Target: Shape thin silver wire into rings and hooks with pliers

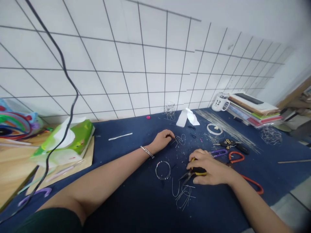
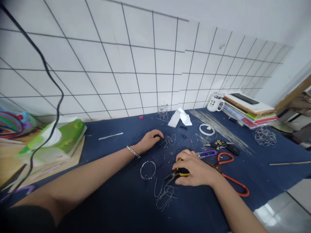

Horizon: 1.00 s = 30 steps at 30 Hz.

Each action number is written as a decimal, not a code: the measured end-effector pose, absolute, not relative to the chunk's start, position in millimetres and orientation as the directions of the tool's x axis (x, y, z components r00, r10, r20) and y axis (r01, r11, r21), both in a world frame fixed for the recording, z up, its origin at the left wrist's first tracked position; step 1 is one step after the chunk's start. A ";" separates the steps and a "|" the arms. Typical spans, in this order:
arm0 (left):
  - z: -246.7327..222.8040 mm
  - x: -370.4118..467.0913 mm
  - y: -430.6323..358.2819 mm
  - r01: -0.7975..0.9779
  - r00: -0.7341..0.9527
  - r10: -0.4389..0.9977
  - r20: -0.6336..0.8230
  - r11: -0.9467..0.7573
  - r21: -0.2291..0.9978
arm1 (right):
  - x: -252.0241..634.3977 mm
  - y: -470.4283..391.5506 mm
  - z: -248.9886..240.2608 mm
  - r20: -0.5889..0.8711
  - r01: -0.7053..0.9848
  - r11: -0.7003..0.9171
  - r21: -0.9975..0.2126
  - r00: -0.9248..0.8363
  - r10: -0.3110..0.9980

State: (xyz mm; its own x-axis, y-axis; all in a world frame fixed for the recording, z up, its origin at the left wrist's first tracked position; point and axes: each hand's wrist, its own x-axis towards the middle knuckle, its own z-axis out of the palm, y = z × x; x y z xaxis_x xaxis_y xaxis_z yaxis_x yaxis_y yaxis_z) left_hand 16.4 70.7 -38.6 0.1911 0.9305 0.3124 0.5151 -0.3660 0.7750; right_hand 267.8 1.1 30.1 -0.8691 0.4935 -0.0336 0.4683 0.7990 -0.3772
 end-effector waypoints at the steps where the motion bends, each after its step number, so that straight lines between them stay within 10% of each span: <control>1: -38.6 16.7 70.9 0.502 0.175 0.934 0.311 -0.356 0.788 | 268.3 1.2 31.5 -0.033 0.470 0.800 -0.371 -0.868 0.495; 14: -42.8 22.5 72.6 0.364 0.060 0.958 0.279 -0.282 0.888 | 280.1 50.4 -5.0 0.255 0.722 0.567 -0.397 -0.507 0.824; 26: -26.4 11.9 60.7 0.326 0.236 0.933 0.272 -0.340 0.882 | 209.1 129.2 2.0 0.004 0.856 0.497 -0.141 -0.501 0.865; 30: -5.6 -10.1 59.9 0.350 0.603 0.790 0.108 -0.384 0.854 | 202.1 136.8 -1.8 -0.099 0.880 0.472 -0.062 -0.476 0.874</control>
